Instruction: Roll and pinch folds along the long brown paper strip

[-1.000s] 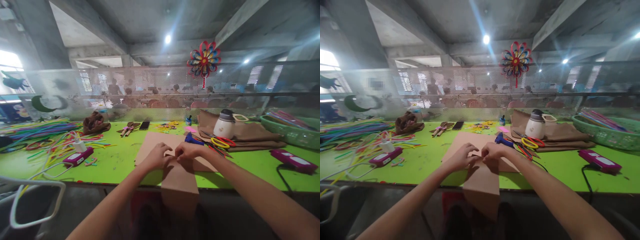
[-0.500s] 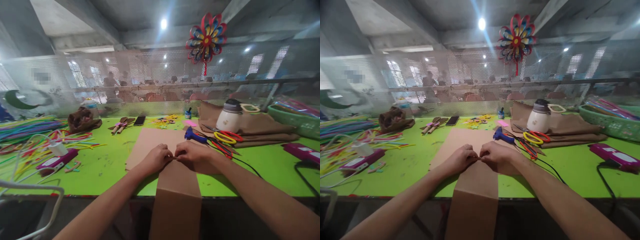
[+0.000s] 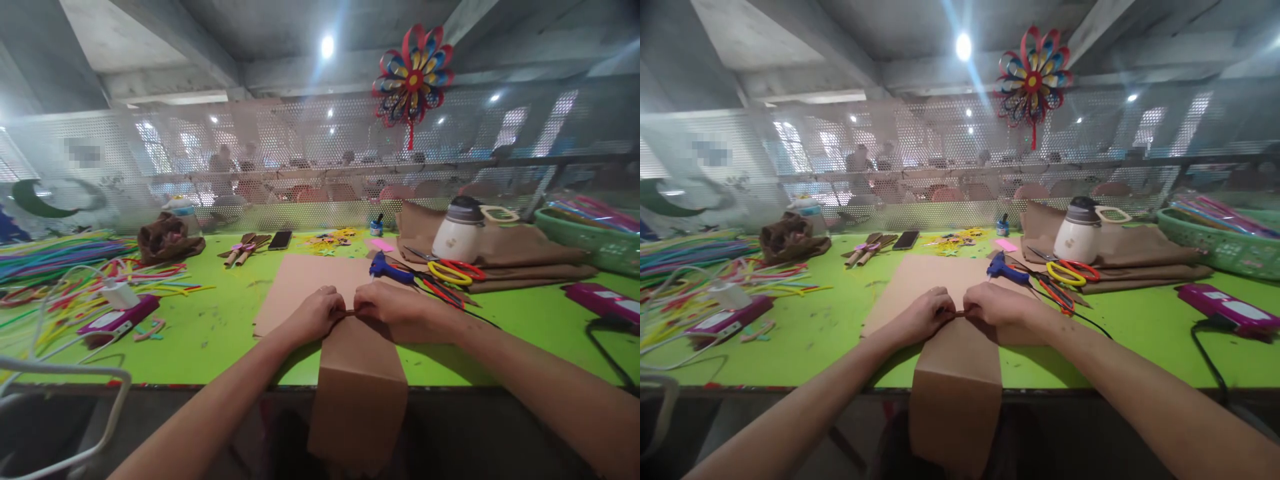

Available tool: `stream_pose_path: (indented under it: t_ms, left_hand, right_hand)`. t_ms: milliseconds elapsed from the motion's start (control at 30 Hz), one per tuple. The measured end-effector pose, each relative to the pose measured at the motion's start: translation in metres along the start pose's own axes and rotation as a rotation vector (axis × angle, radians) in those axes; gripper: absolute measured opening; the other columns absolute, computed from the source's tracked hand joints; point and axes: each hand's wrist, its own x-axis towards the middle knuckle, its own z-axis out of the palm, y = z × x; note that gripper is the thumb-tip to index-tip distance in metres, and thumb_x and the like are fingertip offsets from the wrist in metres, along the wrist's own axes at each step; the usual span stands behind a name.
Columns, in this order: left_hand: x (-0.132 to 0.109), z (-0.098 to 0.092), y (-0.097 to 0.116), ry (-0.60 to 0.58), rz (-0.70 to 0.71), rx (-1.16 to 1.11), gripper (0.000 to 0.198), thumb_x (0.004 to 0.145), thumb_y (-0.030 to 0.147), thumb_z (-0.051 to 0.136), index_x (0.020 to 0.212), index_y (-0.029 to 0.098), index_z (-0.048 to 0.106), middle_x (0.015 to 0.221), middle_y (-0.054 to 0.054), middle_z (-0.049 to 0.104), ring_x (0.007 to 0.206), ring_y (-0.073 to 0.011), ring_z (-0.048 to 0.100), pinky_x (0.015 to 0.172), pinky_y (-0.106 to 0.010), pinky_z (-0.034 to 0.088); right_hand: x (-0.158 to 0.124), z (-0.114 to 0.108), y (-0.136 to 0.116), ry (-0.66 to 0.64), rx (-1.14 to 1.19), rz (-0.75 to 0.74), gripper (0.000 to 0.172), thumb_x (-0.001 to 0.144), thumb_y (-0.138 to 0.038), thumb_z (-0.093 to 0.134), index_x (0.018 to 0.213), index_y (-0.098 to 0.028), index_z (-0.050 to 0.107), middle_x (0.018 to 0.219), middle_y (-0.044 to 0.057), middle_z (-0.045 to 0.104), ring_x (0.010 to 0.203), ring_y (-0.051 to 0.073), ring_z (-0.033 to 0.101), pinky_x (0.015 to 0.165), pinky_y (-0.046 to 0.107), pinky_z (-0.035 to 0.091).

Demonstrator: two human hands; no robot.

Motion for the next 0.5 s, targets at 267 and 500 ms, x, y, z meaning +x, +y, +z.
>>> stream_pose_path:
  t_ms: [267,500]
  left_hand:
    - [0.003,0.001,0.000,-0.004,-0.110,-0.044,0.008,0.078,0.021,0.056,0.079,0.015,0.061,0.078,-0.003,0.056,0.073,-0.0147,0.052,0.064,-0.024,0.039]
    - [0.005,0.006,-0.001,0.039,-0.083,0.056,0.015,0.080,0.028,0.057,0.072,0.016,0.059,0.074,-0.002,0.054,0.071,-0.0146,0.049,0.063,-0.024,0.036]
  right_hand:
    - [0.008,0.002,-0.008,-0.001,-0.236,-0.013,0.022,0.085,-0.026,0.047,0.080,-0.014,0.066,0.078,0.010,0.067,0.068,0.018,0.058,0.055,0.026,0.030]
    - [0.005,0.013,-0.003,0.081,-0.241,-0.037,0.020,0.087,-0.024,0.046,0.082,-0.013,0.063,0.082,0.009,0.065,0.074,0.018,0.057,0.062,0.026,0.032]
